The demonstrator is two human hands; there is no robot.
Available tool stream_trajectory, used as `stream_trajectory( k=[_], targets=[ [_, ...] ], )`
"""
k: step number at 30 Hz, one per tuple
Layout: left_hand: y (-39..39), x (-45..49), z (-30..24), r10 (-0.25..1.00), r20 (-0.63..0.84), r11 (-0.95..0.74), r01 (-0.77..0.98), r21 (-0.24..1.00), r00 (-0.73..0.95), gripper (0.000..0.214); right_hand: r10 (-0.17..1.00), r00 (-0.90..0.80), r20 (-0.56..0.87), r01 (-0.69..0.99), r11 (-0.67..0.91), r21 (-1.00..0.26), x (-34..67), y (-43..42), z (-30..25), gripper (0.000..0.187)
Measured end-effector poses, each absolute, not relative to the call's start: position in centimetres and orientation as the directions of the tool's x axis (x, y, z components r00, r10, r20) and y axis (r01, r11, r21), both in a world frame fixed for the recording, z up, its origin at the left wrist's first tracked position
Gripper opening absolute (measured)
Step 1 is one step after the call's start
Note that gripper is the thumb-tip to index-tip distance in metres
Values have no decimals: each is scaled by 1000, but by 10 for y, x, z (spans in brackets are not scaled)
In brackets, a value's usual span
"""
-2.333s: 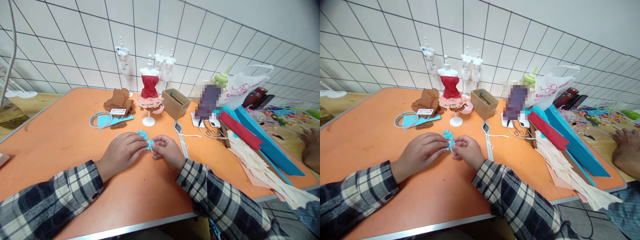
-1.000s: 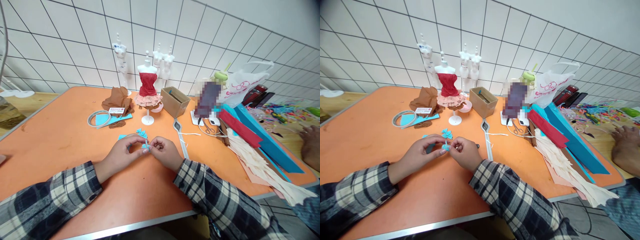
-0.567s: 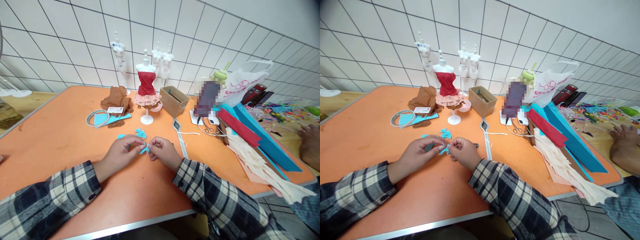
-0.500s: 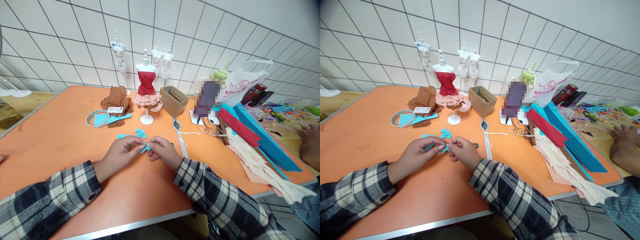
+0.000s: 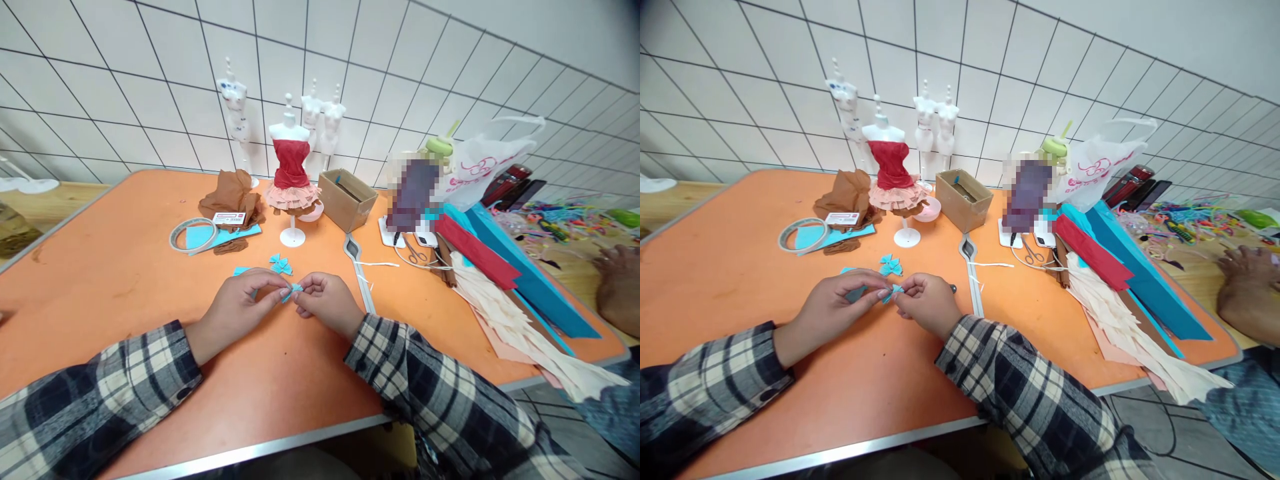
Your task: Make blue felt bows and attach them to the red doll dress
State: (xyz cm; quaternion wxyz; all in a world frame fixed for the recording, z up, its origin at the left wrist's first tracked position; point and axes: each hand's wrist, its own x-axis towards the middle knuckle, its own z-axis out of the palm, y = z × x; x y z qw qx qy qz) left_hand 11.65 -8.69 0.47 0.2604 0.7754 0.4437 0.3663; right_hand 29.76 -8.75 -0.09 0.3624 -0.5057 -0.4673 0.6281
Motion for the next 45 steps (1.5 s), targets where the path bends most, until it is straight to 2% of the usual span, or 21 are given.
stream_trajectory(
  k=[8,13,15,18,23,29,33,40,45],
  targets=[
    [-90,116,8,873,377,-486,484,728,309,16,935,-231,-269,1,-276,-961,298,-86,-3,10],
    [-88,116,11,873,359,-484,486,728,330,32,951,-212,-224,-34,-236,-971,300,-86,-2,16],
    [-86,117,10,878,324,-469,503,726,351,31,955,-213,-205,-58,-221,-973,300,-86,-2,19],
    [-84,117,6,925,234,-359,490,794,299,29,956,-233,-178,-91,-204,-975,300,-86,-3,27],
    [-80,115,0,937,69,-189,331,925,342,31,955,-266,-130,-117,-166,-979,299,-86,-7,34],
    [-79,114,0,931,27,-134,272,953,365,28,963,-265,-54,-9,-59,-998,301,-87,-8,28],
    [-79,112,-2,926,8,-118,267,956,378,28,960,-273,56,66,77,-995,302,-86,-11,20],
    [-77,110,-8,916,-28,-29,134,991,400,23,934,-277,226,176,280,-944,305,-85,-13,13],
    [-78,113,-4,901,-62,2,139,990,430,25,901,-316,298,269,386,-882,308,-87,-9,10]
  ],
)
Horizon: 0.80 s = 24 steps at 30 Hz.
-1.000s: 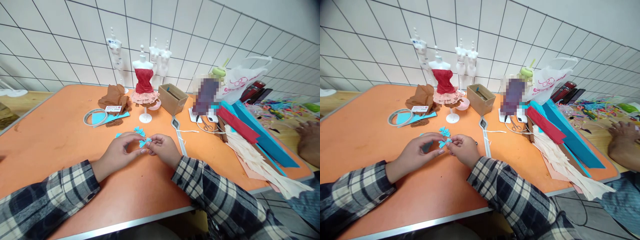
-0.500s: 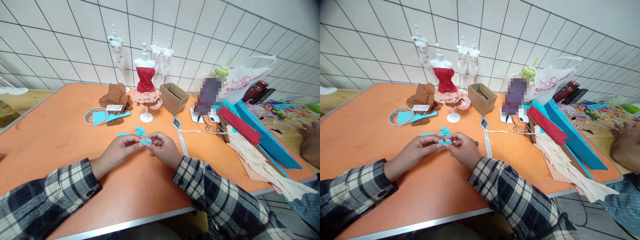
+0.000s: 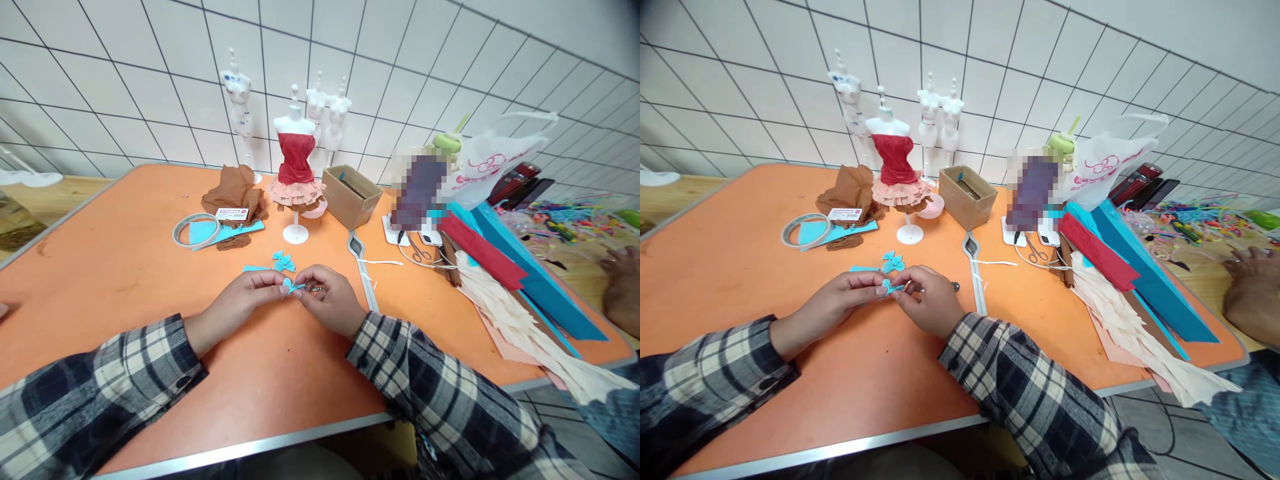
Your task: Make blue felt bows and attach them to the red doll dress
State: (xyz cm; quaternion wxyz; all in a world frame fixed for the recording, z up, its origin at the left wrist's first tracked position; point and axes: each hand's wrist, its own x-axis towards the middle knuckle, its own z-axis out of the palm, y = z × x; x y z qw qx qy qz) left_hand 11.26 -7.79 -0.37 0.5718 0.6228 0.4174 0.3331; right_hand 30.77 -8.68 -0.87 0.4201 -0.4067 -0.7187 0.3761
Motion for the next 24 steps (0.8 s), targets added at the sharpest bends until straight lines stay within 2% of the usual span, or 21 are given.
stream_trajectory(
  k=[10,14,16,18,20,24],
  targets=[
    [-77,114,-2,863,-48,-38,160,986,503,22,811,-460,362,398,553,-732,313,-88,-6,11],
    [-77,114,-1,857,-40,-38,141,989,513,20,737,-532,418,413,656,-632,317,-86,-4,13],
    [-77,114,-1,863,-49,-24,137,990,502,20,724,-540,430,407,672,-619,318,-86,-4,14],
    [-77,113,-2,876,-70,5,136,991,477,21,771,-495,402,390,610,-690,317,-87,-3,17],
    [-77,113,-3,889,-85,24,140,990,449,22,847,-421,325,357,484,-799,315,-89,-4,21],
    [-78,113,-3,898,-66,-12,173,985,436,27,928,-328,175,286,274,-918,310,-87,-6,10]
  ],
)
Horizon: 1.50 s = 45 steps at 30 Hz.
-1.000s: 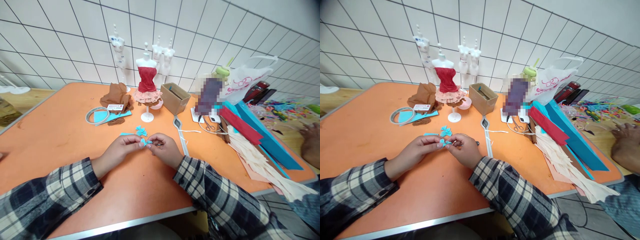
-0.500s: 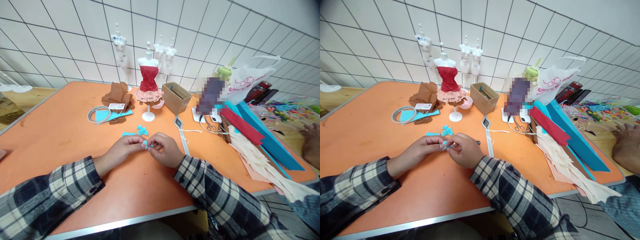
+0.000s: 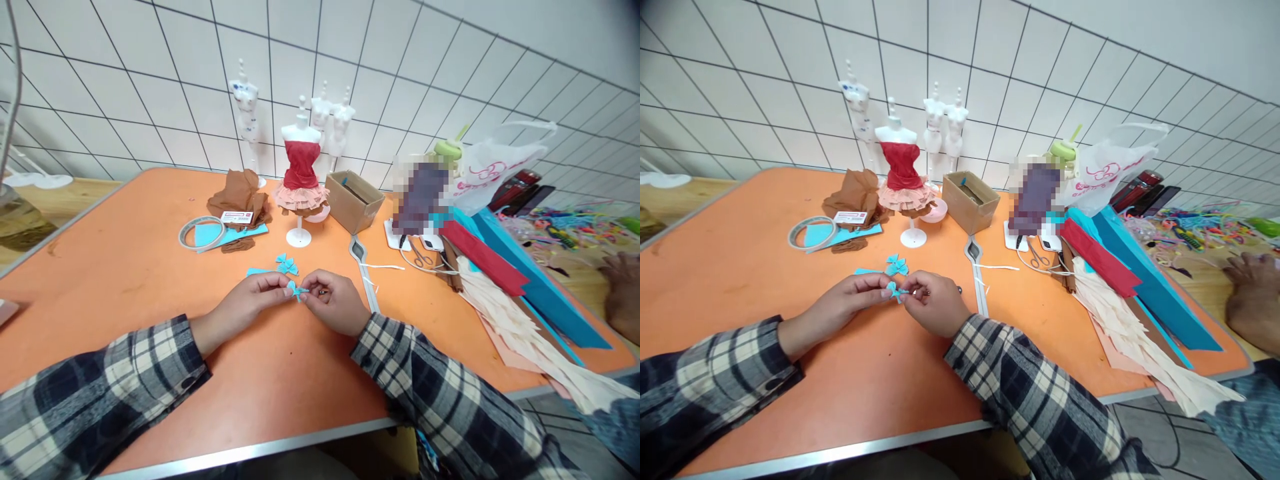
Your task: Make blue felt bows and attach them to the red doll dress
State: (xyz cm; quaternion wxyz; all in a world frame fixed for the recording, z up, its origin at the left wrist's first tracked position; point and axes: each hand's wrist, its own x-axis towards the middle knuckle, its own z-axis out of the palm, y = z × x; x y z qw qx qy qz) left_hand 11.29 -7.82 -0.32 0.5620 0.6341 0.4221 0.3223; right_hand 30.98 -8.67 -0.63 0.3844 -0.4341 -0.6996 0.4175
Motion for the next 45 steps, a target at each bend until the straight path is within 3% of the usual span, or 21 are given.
stream_trajectory(
  k=[6,10,14,19,23,26,30,34,39,42,45],
  targets=[
    [-79,118,2,927,10,-59,119,991,374,37,958,-278,-74,10,-74,-997,308,-81,-10,18],
    [-79,120,2,926,22,-90,164,982,377,34,969,-236,-79,-35,-90,-995,309,-81,-7,22],
    [-79,118,-2,931,34,-125,227,966,364,32,980,-189,-57,-51,-68,-996,309,-83,-3,37],
    [-79,116,-4,917,56,-162,242,957,395,27,963,-250,-102,10,-103,-995,308,-82,-6,24],
    [-78,117,-2,951,54,-122,208,970,305,34,981,-192,-40,59,-29,-998,309,-82,-7,20],
    [-79,118,-1,953,64,-129,205,970,297,46,981,-92,173,247,191,-950,311,-85,-3,11],
    [-83,121,1,943,156,-236,260,936,295,32,891,-170,422,407,453,-793,312,-92,3,7],
    [-87,123,4,944,236,-295,266,918,231,19,898,-189,398,354,440,-825,308,-96,1,7],
    [-88,123,6,957,164,-225,256,940,238,22,936,-227,269,262,325,-908,304,-97,-2,15],
    [-89,124,8,956,127,-195,246,950,266,23,899,-261,350,296,420,-858,305,-96,-3,22],
    [-89,124,9,957,113,-182,251,951,269,25,883,-235,407,320,466,-825,307,-94,-3,10]
  ],
)
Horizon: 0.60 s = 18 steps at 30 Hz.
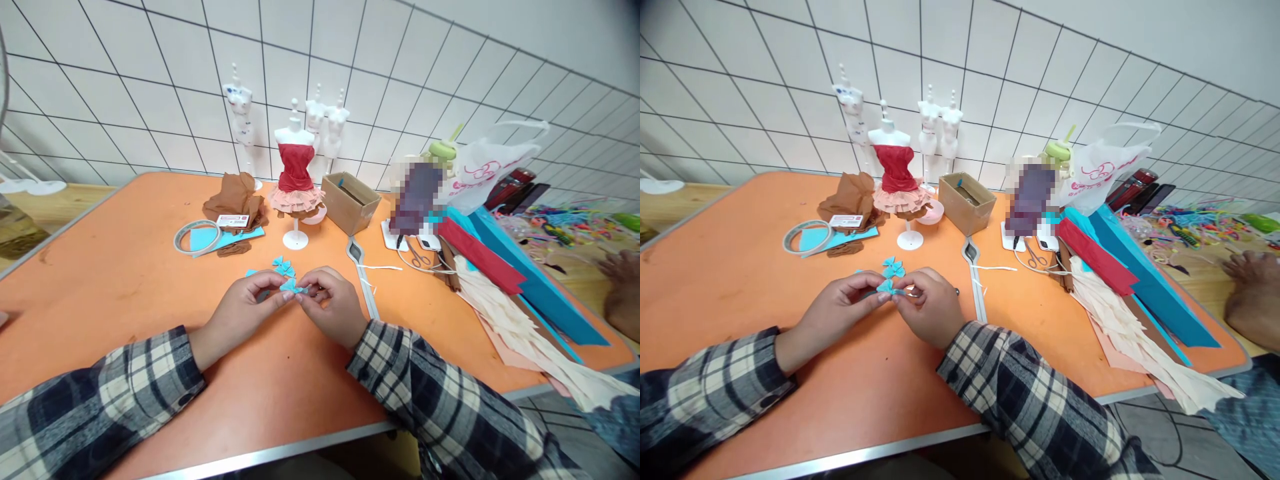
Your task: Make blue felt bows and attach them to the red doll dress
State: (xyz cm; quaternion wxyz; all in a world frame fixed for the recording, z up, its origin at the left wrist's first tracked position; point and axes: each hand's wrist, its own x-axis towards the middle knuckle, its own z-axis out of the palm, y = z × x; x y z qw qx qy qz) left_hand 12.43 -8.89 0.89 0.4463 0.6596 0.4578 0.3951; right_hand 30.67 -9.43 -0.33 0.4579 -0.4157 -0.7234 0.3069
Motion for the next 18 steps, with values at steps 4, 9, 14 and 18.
stream_trajectory(
  k=[4,9,14,18],
  targets=[
    [-88,123,8,952,109,-189,272,944,285,24,877,-254,408,305,473,-827,307,-94,-4,7],
    [-87,121,6,944,111,-216,329,919,311,22,904,-255,342,319,413,-853,305,-92,-8,9],
    [-88,123,9,941,94,-194,290,937,326,20,943,-255,212,252,277,-927,305,-89,-11,11],
    [-88,123,8,938,78,-186,300,936,338,20,942,-273,197,249,267,-931,305,-89,-9,10]
  ],
)
